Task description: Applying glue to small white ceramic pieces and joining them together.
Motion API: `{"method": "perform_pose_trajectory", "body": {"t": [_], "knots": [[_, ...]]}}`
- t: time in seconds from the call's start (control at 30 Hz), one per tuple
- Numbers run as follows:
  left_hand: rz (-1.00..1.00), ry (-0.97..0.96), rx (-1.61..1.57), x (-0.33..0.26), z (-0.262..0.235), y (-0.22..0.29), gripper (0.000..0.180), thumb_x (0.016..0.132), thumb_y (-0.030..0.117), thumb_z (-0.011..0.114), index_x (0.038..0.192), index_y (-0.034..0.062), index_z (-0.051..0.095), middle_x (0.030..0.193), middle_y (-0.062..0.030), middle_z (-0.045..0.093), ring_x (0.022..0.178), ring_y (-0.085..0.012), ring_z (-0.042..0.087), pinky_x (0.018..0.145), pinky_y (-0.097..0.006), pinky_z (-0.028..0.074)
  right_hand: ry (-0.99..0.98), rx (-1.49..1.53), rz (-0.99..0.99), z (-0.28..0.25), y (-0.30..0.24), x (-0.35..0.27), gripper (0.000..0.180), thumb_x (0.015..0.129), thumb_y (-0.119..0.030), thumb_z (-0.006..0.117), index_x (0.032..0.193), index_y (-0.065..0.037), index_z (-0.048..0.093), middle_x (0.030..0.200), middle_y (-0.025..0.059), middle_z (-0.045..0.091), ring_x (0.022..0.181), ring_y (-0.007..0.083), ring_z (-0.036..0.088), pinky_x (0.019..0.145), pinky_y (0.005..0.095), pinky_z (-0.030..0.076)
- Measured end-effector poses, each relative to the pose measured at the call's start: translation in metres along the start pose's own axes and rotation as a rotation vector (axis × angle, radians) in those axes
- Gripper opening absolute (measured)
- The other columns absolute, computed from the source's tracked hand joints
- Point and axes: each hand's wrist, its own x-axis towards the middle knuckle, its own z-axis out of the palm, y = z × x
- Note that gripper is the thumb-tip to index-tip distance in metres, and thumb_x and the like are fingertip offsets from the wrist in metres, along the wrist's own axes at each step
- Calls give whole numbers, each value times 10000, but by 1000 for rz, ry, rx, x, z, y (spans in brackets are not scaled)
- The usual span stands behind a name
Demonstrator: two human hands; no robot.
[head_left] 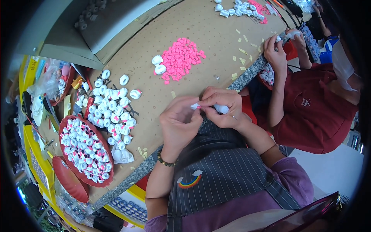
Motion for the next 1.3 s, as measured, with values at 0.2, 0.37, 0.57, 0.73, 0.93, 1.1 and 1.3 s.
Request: {"method": "perform_pose_trajectory", "body": {"t": [0.2, 0.37, 0.57, 0.73, 0.93, 1.1, 1.3], "knots": [[-11, -2, -6, -1, 0, -2, 274, 791, -196, 551, 1041, -105, 616, 1092, -118, 573, 931, -160, 623, 786, -258, 534, 3, 17, -17, 1, 2, -2, 174, 671, 143, 621, 818, 62, 670, 711, 132, 628, 630, 194, 614, 552, 266, 466], [4, -2, -45, -1, 1, -1, 284, 780, -167, 567, 1032, -47, 622, 1029, -57, 583, 864, -108, 625, 652, -197, 497, 1, 29, -21, 1, -1, -1, 185, 673, 163, 609, 828, 83, 671, 710, 136, 617, 618, 191, 585, 560, 270, 452], [92, 14, 407, -5, -8, 12, 261, 763, -166, 594, 1003, -72, 628, 1037, -115, 602, 879, -132, 629, 734, -227, 523, -29, 27, 9, 4, -1, 0, 167, 689, 147, 612, 819, 60, 669, 724, 114, 619, 657, 198, 592, 599, 278, 463], [399, 244, 1130, -4, -39, 28, 226, 737, -93, 641, 954, -30, 634, 1011, -142, 607, 874, -252, 618, 750, -336, 506, -263, -10, 237, 6, -18, 29, 327, 700, 83, 600, 1013, -10, 613, 1025, 133, 575, 938, 265, 571, 828, 341, 454], [569, 294, 1389, 25, -43, 42, 255, 768, -18, 632, 1023, -14, 623, 1031, -158, 578, 983, -359, 512, 883, -434, 429, -400, -312, -69, 25, 3, 47, 378, 679, 38, 656, 1046, -28, 596, 1107, 156, 544, 1064, 343, 498, 941, 403, 407], [634, 204, 1340, 69, -38, 35, 248, 752, -14, 661, 996, 18, 628, 1019, -126, 602, 947, -317, 537, 826, -417, 438, -255, -164, 81, 4, 3, 50, 300, 755, 6, 672, 1041, -33, 589, 1058, 113, 591, 1007, 238, 553, 901, 346, 423], [634, 136, 1347, 69, -33, 28, 168, 743, -5, 629, 909, 1, 602, 938, -136, 577, 890, -328, 538, 804, -418, 452, 112, 440, 347, -10, 5, 22, 266, 832, -46, 665, 1068, -19, 543, 953, 78, 632, 882, 119, 578, 808, 268, 436]]}}
